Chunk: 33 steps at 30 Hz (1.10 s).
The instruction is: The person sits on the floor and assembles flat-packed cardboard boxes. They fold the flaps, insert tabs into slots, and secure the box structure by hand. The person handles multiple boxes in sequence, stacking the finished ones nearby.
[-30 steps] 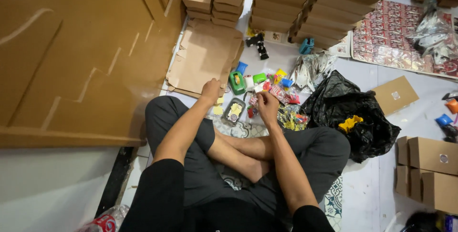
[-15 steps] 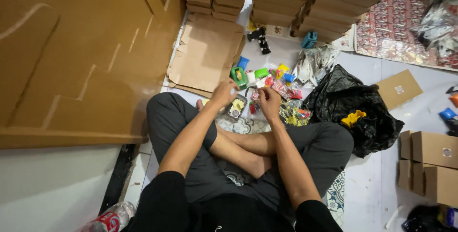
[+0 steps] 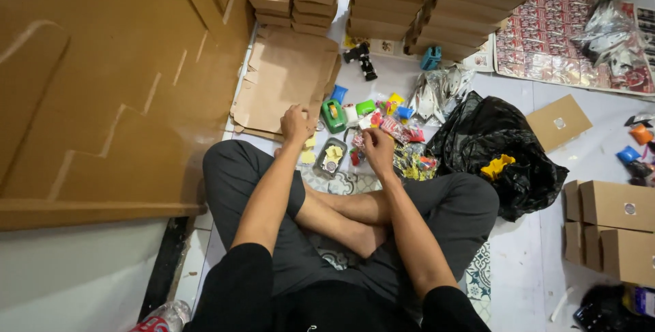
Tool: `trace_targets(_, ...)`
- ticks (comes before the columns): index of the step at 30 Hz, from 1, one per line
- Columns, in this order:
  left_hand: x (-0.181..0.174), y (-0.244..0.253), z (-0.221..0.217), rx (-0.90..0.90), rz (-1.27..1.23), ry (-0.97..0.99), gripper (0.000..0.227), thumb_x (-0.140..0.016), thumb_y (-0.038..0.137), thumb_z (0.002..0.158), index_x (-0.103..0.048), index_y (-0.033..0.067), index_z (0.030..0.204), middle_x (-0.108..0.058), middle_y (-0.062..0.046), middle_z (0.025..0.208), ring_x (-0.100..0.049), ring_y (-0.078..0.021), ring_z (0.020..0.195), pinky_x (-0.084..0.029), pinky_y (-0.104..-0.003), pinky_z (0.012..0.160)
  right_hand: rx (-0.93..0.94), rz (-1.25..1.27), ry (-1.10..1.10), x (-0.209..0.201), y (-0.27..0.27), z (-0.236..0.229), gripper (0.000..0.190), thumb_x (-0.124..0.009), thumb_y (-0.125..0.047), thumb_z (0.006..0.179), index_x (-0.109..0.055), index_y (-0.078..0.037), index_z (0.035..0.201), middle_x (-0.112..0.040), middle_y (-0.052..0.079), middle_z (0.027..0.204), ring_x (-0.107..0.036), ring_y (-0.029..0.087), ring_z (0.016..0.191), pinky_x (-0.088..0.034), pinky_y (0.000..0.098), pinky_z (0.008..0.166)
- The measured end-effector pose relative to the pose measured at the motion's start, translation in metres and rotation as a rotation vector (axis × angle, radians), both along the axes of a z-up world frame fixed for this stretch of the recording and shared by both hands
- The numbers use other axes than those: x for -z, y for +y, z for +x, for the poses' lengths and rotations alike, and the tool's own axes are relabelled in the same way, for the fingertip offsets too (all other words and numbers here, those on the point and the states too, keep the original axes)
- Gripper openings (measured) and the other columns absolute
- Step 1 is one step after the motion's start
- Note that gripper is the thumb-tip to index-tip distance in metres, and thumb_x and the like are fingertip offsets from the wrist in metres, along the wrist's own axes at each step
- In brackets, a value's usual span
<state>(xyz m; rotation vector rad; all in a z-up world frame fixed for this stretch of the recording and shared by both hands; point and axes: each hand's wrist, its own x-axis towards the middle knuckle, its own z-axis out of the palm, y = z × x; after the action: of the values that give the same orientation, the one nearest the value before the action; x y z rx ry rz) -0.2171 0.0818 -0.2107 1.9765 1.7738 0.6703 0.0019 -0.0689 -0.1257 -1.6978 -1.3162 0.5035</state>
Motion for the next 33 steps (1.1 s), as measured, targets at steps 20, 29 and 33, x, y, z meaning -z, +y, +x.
trace_targets(20,-0.082,-0.016,-0.001,-0.237,0.083,-0.257,0.018,-0.062,0.028,0.085,-0.07,0.0211,0.099,-0.074,-0.008,0.093,-0.073,-0.0365,0.091,-0.058,-0.051,0.078,0.016,-0.014,0.049,-0.001,0.002,-0.001,0.013,-0.067,-0.013,0.093,-0.078,-0.015,0.1,-0.075,0.01,0.079,-0.073,0.026,0.077,-0.056,0.0354,0.071)
trace_targets(29,-0.081,-0.052,0.049,0.461,0.701,-0.342,0.007,-0.069,0.003,0.086,-0.072,0.0092,0.089,-0.065,-0.01,0.081,-0.067,-0.0325,0.082,-0.056,-0.041,0.075,-0.14,-0.12,0.797,-0.045,0.0,-0.014,0.049,-0.057,-0.035,0.106,-0.053,-0.003,0.143,-0.066,0.026,0.125,-0.069,0.031,0.108,-0.058,0.0397,0.091)
trace_targets(33,-0.092,-0.084,0.063,0.776,0.468,-0.236,0.018,-0.069,0.007,0.086,-0.073,0.0124,0.103,-0.072,-0.008,0.101,-0.071,-0.03,0.099,-0.057,-0.039,0.088,-0.125,-0.183,1.031,-0.037,0.002,-0.007,0.061,-0.061,-0.045,0.102,-0.047,-0.013,0.153,-0.063,0.017,0.135,-0.07,0.019,0.104,-0.059,0.034,0.093)
